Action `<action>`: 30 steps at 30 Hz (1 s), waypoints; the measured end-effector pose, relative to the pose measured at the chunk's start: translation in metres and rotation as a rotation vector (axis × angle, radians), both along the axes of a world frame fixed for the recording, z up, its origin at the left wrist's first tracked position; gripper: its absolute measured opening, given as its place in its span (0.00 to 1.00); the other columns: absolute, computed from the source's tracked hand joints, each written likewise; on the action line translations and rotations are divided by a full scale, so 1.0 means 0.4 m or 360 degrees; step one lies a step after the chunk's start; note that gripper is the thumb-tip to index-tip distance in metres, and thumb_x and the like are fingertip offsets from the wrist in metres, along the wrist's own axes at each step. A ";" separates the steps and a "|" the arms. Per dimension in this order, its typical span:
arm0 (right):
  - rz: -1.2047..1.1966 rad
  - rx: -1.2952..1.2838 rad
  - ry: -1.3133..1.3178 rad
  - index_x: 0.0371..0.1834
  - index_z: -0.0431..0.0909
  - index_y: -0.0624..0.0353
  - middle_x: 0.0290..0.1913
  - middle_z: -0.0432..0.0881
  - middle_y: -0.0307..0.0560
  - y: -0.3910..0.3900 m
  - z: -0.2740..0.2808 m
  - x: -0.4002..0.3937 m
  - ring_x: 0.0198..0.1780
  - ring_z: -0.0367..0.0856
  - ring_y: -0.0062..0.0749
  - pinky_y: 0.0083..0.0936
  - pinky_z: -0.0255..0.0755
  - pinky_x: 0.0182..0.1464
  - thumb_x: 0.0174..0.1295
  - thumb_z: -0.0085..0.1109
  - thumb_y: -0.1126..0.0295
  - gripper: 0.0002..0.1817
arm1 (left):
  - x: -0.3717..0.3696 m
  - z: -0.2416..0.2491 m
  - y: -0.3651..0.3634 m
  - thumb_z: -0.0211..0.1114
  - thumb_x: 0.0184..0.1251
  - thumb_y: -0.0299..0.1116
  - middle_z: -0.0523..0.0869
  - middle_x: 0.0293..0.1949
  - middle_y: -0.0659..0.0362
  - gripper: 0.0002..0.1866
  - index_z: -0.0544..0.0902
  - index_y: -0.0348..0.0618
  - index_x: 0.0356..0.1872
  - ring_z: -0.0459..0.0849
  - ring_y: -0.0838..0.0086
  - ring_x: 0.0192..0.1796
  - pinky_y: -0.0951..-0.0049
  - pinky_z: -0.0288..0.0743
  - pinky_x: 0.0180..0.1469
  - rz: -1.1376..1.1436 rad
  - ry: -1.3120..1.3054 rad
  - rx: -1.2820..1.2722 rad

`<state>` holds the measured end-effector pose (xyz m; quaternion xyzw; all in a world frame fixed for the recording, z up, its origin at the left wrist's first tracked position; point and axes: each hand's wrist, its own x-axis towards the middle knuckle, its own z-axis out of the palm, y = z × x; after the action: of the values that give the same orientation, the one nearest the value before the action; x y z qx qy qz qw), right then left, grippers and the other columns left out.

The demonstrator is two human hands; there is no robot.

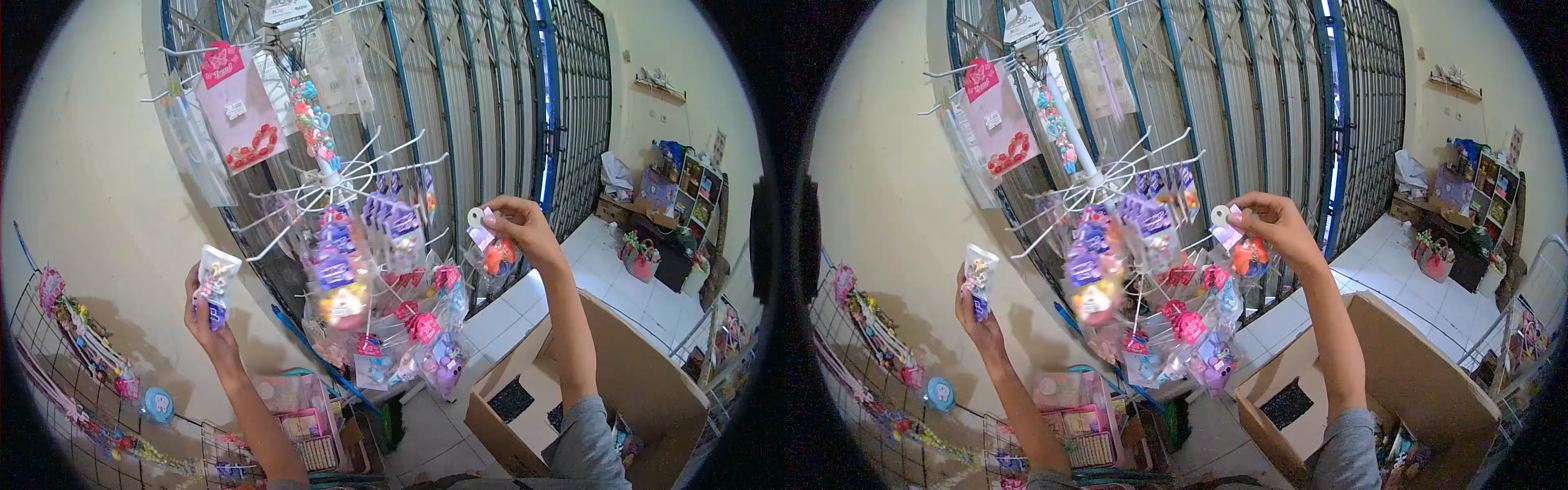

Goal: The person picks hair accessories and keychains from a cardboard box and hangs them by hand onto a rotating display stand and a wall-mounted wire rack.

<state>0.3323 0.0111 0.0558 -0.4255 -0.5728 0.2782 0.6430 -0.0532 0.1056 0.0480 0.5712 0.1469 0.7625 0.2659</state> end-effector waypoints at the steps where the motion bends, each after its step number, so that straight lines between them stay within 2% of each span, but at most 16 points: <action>1: -0.0004 0.0019 -0.0027 0.30 0.74 0.64 0.25 0.75 0.38 -0.003 0.001 -0.003 0.28 0.70 0.16 0.13 0.63 0.32 0.45 0.57 0.71 0.10 | 0.007 0.003 -0.015 0.49 0.54 0.39 0.68 0.48 0.50 0.25 0.64 0.24 0.45 0.68 0.68 0.49 0.71 0.58 0.53 -0.0017 0.0024 0.0049; 5: 0.0032 0.0073 -0.0062 0.30 0.74 0.64 0.26 0.75 0.38 -0.011 0.002 -0.010 0.29 0.71 0.16 0.13 0.64 0.33 0.45 0.57 0.71 0.10 | 0.019 0.005 -0.052 0.46 0.57 0.38 0.66 0.50 0.52 0.22 0.64 0.30 0.48 0.64 0.73 0.53 0.73 0.54 0.55 -0.0225 -0.0005 0.0032; 10: 0.0050 0.0056 -0.0077 0.30 0.74 0.65 0.26 0.75 0.39 -0.030 0.011 -0.020 0.29 0.71 0.16 0.13 0.65 0.33 0.45 0.57 0.74 0.09 | 0.024 -0.002 -0.052 0.44 0.58 0.37 0.62 0.53 0.47 0.18 0.66 0.32 0.44 0.59 0.67 0.56 0.71 0.47 0.58 -0.0325 -0.0058 0.0295; 15: 0.0035 0.0007 -0.0108 0.29 0.73 0.66 0.26 0.75 0.39 -0.032 0.008 -0.016 0.28 0.72 0.18 0.13 0.66 0.34 0.44 0.56 0.75 0.08 | 0.044 0.000 -0.067 0.43 0.58 0.38 0.59 0.54 0.41 0.17 0.68 0.34 0.42 0.57 0.64 0.57 0.67 0.46 0.59 -0.0438 -0.0135 0.0291; 17: 0.0066 0.0030 -0.0118 0.28 0.74 0.63 0.34 0.75 0.43 -0.015 -0.003 -0.007 0.31 0.73 0.17 0.13 0.66 0.32 0.45 0.57 0.73 0.08 | 0.059 -0.004 -0.073 0.44 0.58 0.39 0.58 0.54 0.40 0.17 0.69 0.35 0.40 0.57 0.62 0.57 0.64 0.46 0.59 -0.0444 -0.0156 0.0251; 18: 0.0065 0.0028 -0.0116 0.28 0.74 0.63 0.34 0.75 0.43 -0.005 -0.004 -0.009 0.31 0.73 0.17 0.13 0.66 0.32 0.45 0.57 0.73 0.08 | 0.070 -0.008 -0.077 0.45 0.57 0.41 0.57 0.54 0.39 0.18 0.69 0.36 0.39 0.57 0.60 0.57 0.61 0.46 0.58 -0.0506 -0.0028 0.0258; 20: 0.0164 0.0306 -0.0336 0.27 0.74 0.63 0.49 0.67 0.53 0.021 -0.004 -0.028 0.33 0.74 0.20 0.12 0.66 0.32 0.44 0.58 0.73 0.07 | 0.102 -0.017 -0.086 0.46 0.56 0.43 0.56 0.54 0.38 0.18 0.70 0.38 0.38 0.57 0.58 0.57 0.59 0.46 0.58 -0.0570 0.0103 0.0261; 21: 0.0161 0.0305 -0.0334 0.27 0.74 0.63 0.49 0.67 0.53 0.032 -0.004 -0.045 0.33 0.74 0.20 0.12 0.66 0.32 0.44 0.58 0.73 0.07 | 0.123 -0.023 -0.090 0.48 0.53 0.43 0.58 0.52 0.39 0.16 0.69 0.38 0.32 0.59 0.56 0.56 0.58 0.49 0.56 -0.0592 0.0028 0.0249; 23: 0.0279 0.0437 -0.0539 0.24 0.75 0.61 0.59 0.52 0.56 0.053 -0.004 -0.086 0.55 0.61 0.31 0.14 0.66 0.39 0.43 0.58 0.75 0.05 | 0.153 -0.033 -0.085 0.54 0.48 0.43 0.62 0.48 0.40 0.16 0.68 0.38 0.19 0.62 0.52 0.53 0.58 0.56 0.53 -0.0641 -0.0120 0.0223; 24: 0.0272 0.0436 -0.0534 0.24 0.75 0.61 0.59 0.52 0.56 0.058 -0.007 -0.103 0.55 0.61 0.31 0.14 0.66 0.39 0.43 0.58 0.75 0.05 | 0.154 -0.047 -0.075 0.54 0.48 0.43 0.63 0.48 0.40 0.16 0.68 0.39 0.19 0.62 0.51 0.53 0.57 0.54 0.55 -0.0654 -0.0129 0.0221; 26: 0.0400 0.0261 -0.0391 0.24 0.75 0.62 0.60 0.50 0.55 0.062 -0.017 -0.131 0.51 0.65 0.25 0.13 0.65 0.35 0.42 0.58 0.75 0.05 | 0.169 -0.061 -0.074 0.54 0.49 0.43 0.63 0.48 0.40 0.15 0.69 0.39 0.20 0.62 0.50 0.53 0.57 0.54 0.55 -0.0594 -0.0171 0.0168; 27: 0.0401 0.0260 -0.0386 0.24 0.75 0.62 0.60 0.50 0.55 0.058 -0.019 -0.142 0.51 0.65 0.25 0.13 0.65 0.35 0.42 0.58 0.75 0.05 | 0.175 -0.069 -0.079 0.54 0.49 0.43 0.63 0.48 0.39 0.15 0.69 0.39 0.20 0.62 0.49 0.53 0.57 0.54 0.55 -0.0523 -0.0217 0.0113; 29: 0.0547 0.0318 -0.0381 0.24 0.75 0.62 0.61 0.48 0.54 0.046 -0.020 -0.166 0.47 0.67 0.18 0.12 0.63 0.31 0.42 0.58 0.76 0.05 | 0.173 -0.087 -0.089 0.54 0.50 0.43 0.64 0.48 0.39 0.15 0.72 0.38 0.23 0.62 0.50 0.53 0.57 0.57 0.53 -0.0507 -0.0322 0.0009; 30: 0.0515 0.0355 -0.0437 0.24 0.75 0.59 0.59 0.51 0.56 0.048 -0.029 -0.175 0.40 0.71 0.15 0.11 0.60 0.28 0.44 0.59 0.71 0.06 | 0.165 -0.095 -0.084 0.53 0.50 0.42 0.63 0.48 0.39 0.15 0.72 0.38 0.25 0.62 0.50 0.53 0.57 0.58 0.53 -0.0609 -0.0214 0.0054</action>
<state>0.2621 0.0304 0.0443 -0.2884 -0.7427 0.2523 0.5492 0.0127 0.0720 0.0099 0.5409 0.0047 0.7370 0.4054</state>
